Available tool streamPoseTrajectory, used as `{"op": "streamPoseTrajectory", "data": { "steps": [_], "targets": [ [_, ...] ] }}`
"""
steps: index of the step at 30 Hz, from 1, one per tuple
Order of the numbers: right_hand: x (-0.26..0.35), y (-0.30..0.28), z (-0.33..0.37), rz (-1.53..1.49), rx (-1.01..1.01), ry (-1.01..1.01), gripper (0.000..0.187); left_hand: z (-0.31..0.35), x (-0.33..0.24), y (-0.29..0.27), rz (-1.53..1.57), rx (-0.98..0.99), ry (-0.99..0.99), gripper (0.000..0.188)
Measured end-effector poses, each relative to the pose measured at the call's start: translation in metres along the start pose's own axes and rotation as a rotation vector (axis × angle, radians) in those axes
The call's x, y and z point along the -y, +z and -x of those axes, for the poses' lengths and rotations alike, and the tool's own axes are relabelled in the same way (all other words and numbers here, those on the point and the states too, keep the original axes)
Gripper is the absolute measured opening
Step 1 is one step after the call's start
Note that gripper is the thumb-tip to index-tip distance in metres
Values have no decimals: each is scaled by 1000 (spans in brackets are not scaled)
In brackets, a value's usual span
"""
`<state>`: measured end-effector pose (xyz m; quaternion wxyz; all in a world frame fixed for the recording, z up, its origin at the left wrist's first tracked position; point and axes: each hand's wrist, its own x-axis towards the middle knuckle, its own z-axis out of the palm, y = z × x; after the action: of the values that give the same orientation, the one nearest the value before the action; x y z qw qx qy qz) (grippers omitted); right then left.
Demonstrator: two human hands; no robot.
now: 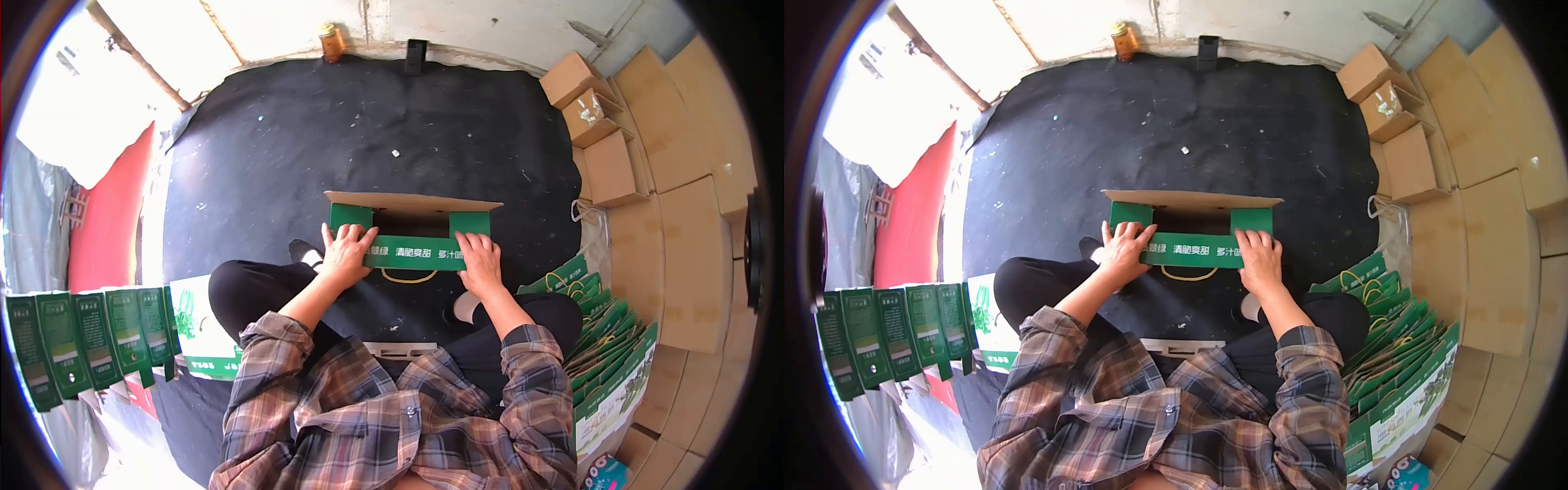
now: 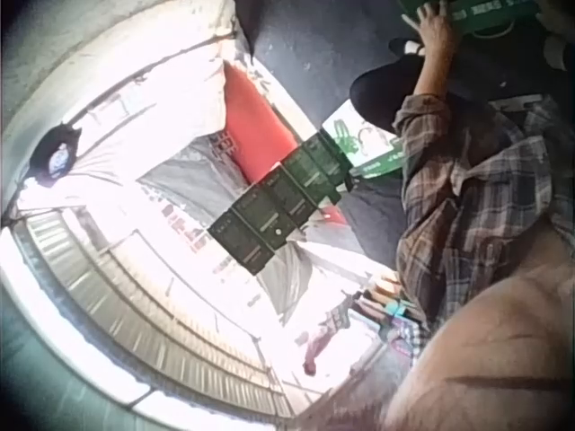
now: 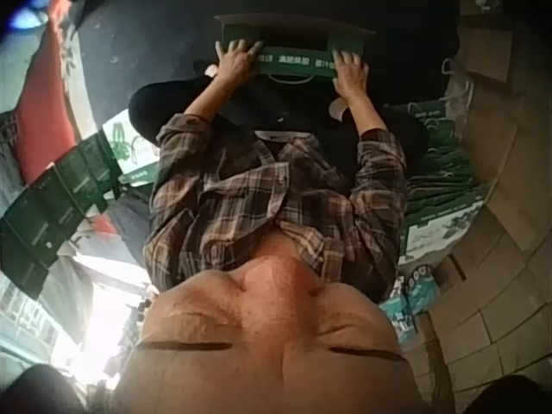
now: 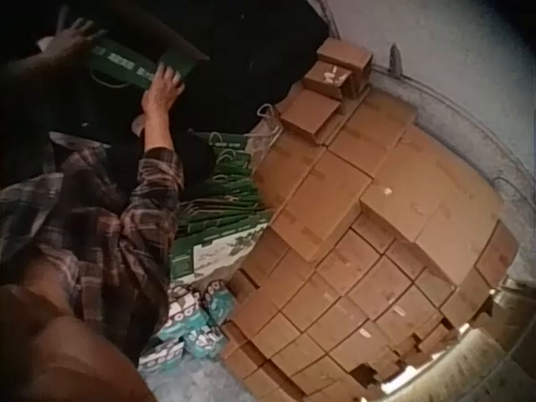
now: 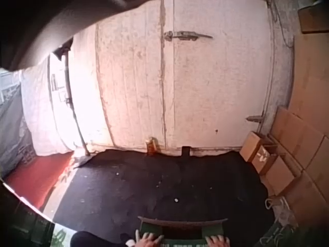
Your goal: The recorder folds flat cardboard bags into their 3D shape and stacks them.
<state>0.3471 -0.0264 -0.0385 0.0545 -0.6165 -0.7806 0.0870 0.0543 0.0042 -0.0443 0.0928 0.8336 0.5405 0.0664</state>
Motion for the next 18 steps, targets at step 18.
{"op": "streamPoseTrajectory", "data": {
  "steps": [18],
  "targets": [
    [-15, -41, -18, -272, -239, -45, 77, -12, -6, 3, -38, -22, -122, 66]
  ]
}}
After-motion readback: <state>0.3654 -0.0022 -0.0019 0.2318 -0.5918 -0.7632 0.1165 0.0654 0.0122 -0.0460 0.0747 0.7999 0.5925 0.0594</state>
